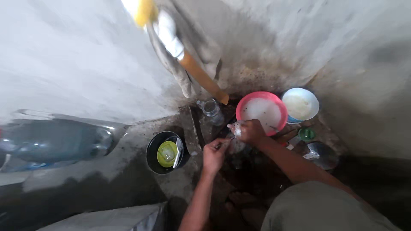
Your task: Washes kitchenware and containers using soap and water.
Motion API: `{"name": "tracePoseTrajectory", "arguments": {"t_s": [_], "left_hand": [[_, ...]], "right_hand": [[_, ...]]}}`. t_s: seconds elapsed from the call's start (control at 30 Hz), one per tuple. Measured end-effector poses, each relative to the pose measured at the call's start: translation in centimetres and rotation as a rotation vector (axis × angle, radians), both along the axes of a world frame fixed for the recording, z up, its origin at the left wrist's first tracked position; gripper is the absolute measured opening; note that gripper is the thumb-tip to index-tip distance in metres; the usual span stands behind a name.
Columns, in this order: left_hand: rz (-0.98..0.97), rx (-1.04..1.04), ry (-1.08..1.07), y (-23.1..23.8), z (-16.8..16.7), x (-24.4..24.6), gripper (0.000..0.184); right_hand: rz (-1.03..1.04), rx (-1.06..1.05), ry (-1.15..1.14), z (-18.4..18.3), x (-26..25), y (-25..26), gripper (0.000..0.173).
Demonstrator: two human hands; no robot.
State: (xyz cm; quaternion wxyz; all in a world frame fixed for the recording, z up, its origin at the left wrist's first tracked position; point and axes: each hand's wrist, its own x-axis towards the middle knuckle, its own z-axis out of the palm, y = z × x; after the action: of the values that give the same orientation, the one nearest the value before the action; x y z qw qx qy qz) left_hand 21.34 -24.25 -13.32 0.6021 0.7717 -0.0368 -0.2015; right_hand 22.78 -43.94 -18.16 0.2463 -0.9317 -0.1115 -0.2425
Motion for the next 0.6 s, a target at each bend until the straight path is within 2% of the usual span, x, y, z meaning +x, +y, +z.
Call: {"name": "tracePoseTrajectory", "arguments": {"t_s": [0.07,0.13,0.17,0.23,0.3,0.37,0.47,0.53,0.6], "left_hand": [[-0.123,0.171,0.039,-0.1,1.1,-0.9,0.021],[-0.220,0.259,-0.056,-1.4,0.5,-2.4,0.027],[-0.217,0.254,-0.129,-2.5,-0.2,-3.4,0.030],[-0.125,0.234,-0.257,-4.9,-1.4,-4.9,0.033],[-0.026,0.236,-0.284,-6.7,-1.6,-5.4,0.033],[-0.024,0.266,-0.233,-7.1,-1.1,-5.3,0.032],[0.019,0.255,-0.082,-6.3,-0.6,-4.3,0.030],[0.143,0.143,0.046,-4.9,-1.4,-3.4,0.033],[0.331,-0.055,0.229,-3.5,-1.8,-3.1,0.036]], "right_hand": [[-0.016,0.110,-0.100,0.6,0.4,-0.1,0.037],[-0.157,0.429,-0.099,1.9,0.7,0.5,0.037],[-0.268,0.649,-0.045,2.7,0.7,1.2,0.039],[-0.528,1.045,0.126,4.2,1.1,2.5,0.055],[-0.659,1.226,0.292,4.5,1.3,3.0,0.070],[-0.664,1.216,0.402,4.2,0.8,2.9,0.074],[-0.529,0.962,0.575,4.3,-1.9,4.5,0.066],[-0.382,0.872,0.659,3.8,-3.6,6.0,0.055],[-0.285,0.826,0.701,3.3,-4.6,7.6,0.042]]}}
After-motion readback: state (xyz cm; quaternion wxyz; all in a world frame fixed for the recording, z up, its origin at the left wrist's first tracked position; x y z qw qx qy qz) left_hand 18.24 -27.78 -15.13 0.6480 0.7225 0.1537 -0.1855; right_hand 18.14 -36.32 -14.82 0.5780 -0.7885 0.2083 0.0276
